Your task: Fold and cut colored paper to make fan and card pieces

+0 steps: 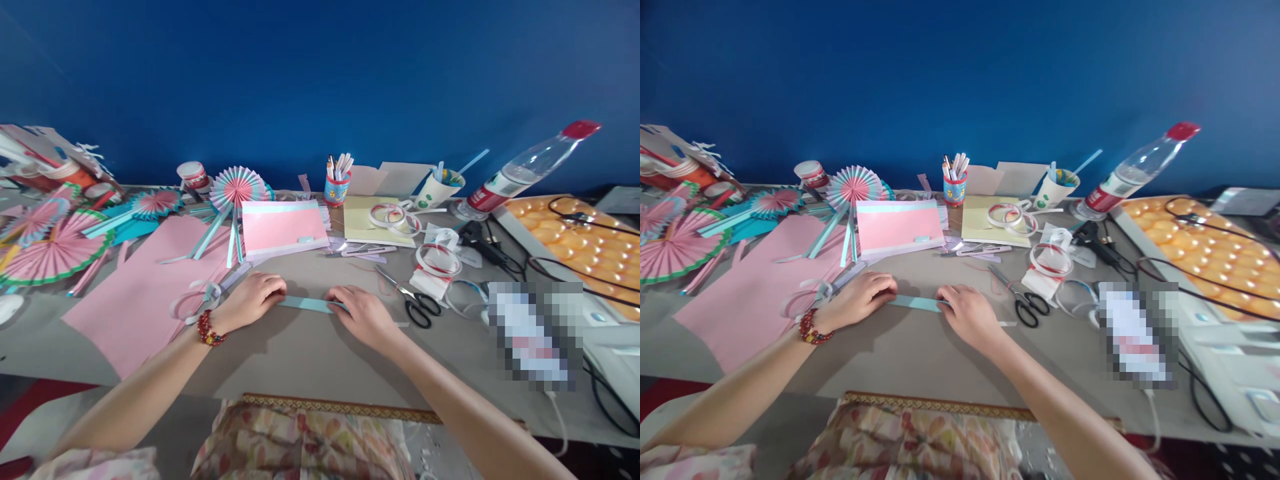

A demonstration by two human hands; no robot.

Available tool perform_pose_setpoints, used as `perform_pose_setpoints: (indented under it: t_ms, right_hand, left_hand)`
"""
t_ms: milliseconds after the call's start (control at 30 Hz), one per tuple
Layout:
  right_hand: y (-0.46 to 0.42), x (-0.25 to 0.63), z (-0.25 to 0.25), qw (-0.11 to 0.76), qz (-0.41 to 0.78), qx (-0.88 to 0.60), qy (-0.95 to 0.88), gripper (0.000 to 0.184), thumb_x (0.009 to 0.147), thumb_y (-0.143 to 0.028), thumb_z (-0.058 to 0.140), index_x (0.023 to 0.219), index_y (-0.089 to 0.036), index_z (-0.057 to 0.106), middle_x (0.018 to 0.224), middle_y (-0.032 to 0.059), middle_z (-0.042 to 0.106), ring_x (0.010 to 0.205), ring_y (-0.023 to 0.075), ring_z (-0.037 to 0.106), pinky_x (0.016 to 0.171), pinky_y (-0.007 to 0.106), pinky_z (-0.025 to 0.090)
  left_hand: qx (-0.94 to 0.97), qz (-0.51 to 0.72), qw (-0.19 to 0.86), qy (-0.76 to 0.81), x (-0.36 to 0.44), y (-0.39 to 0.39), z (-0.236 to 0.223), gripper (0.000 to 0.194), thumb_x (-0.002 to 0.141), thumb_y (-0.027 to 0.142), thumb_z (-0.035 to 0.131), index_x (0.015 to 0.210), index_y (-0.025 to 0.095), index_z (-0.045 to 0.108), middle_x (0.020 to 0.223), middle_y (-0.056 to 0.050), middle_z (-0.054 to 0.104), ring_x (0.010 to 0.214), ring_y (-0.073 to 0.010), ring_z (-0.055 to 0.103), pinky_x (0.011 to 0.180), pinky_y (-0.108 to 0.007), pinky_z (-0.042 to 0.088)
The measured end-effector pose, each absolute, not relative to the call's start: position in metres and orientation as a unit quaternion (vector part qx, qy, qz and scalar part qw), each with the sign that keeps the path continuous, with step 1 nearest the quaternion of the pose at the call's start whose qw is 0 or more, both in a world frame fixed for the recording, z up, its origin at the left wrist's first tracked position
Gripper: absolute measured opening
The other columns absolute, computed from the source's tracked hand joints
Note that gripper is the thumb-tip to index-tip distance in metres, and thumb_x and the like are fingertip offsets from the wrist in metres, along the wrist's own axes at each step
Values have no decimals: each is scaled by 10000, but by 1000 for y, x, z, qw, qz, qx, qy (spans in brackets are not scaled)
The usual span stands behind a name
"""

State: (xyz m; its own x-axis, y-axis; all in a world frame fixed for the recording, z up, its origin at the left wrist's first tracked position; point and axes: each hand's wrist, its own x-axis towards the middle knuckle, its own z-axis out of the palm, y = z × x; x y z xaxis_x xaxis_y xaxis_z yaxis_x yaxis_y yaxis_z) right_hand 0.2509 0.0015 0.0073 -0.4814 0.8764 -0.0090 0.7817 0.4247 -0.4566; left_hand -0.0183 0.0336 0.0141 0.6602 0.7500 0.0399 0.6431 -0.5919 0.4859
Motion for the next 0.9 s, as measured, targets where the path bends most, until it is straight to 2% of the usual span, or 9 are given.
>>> perform_pose_setpoints:
  t_ms: [900]
  right_hand:
    - [3, 254, 7, 127, 234, -487, -832, 77, 922, -184, 540, 956, -237, 582, 909, 16, 663, 885, 185, 595, 771, 270, 412]
  left_hand:
    - [895, 98, 172, 399, -16, 29, 15, 139, 980, 232, 467, 881, 199, 559, 849, -13, 639, 817, -188, 598, 772, -312, 383]
